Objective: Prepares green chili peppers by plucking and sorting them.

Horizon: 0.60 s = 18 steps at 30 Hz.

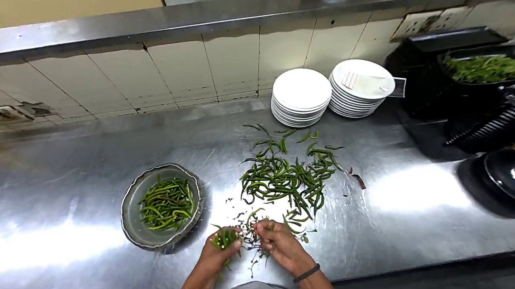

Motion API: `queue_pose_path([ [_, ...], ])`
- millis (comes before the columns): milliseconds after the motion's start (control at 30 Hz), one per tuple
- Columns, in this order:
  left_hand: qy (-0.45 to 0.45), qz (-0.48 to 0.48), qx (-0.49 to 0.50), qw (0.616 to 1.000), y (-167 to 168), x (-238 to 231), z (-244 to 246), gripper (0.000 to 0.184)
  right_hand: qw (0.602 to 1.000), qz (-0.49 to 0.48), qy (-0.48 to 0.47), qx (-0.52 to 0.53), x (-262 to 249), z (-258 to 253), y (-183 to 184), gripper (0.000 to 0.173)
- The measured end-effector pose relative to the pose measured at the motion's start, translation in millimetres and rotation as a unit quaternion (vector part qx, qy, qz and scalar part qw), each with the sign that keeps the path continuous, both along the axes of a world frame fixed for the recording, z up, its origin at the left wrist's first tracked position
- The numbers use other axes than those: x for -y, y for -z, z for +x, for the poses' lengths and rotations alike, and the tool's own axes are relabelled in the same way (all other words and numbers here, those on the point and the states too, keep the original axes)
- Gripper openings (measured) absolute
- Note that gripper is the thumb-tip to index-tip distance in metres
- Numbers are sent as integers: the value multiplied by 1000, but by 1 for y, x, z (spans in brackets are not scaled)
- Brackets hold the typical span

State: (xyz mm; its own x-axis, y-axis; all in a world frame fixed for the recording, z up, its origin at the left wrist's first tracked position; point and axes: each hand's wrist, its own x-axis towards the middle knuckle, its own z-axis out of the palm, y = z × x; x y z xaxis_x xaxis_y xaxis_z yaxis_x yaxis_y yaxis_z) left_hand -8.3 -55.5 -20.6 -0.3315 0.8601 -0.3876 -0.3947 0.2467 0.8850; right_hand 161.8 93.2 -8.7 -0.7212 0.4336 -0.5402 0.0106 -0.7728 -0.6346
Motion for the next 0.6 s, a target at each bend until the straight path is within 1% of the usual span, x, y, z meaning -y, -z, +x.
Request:
queue_pose_path([
  [33, -21, -8, 42, 999, -1, 2, 0, 42, 1000, 2, 18, 23, -2, 0, 5, 15],
  [100, -52, -12, 121, 991, -1, 7, -1, 39, 997, -34, 37, 51, -6, 0, 12, 32],
  [167, -81, -25, 179, 980, -1, 9, 0, 34, 994, -71, 55, 66, -6, -1, 12, 41],
  [233, -115, -55, 202, 971, 0, 9, 3, 28, 995, -75, 60, 38, -3, 1, 13, 46],
  [300, -133, -70, 206, 967, 2, 8, 5, 27, 997, -60, 43, 0, -2, 3, 12, 46],
  [367, -131, -72, 194, 970, 5, 7, 8, 29, 999, -36, 11, -11, -2, 4, 8, 38],
  [400, -126, -70, 185, 972, 6, 6, 10, 32, 1000, -19, -12, -1, -2, 3, 5, 35],
  [467, -116, -62, 173, 976, 5, 3, 12, 38, 997, 21, -72, 29, 0, 2, 0, 33],
  [600, -83, -49, 162, 982, 0, -6, 13, 41, 978, 96, -174, 61, 4, -2, 3, 28],
])
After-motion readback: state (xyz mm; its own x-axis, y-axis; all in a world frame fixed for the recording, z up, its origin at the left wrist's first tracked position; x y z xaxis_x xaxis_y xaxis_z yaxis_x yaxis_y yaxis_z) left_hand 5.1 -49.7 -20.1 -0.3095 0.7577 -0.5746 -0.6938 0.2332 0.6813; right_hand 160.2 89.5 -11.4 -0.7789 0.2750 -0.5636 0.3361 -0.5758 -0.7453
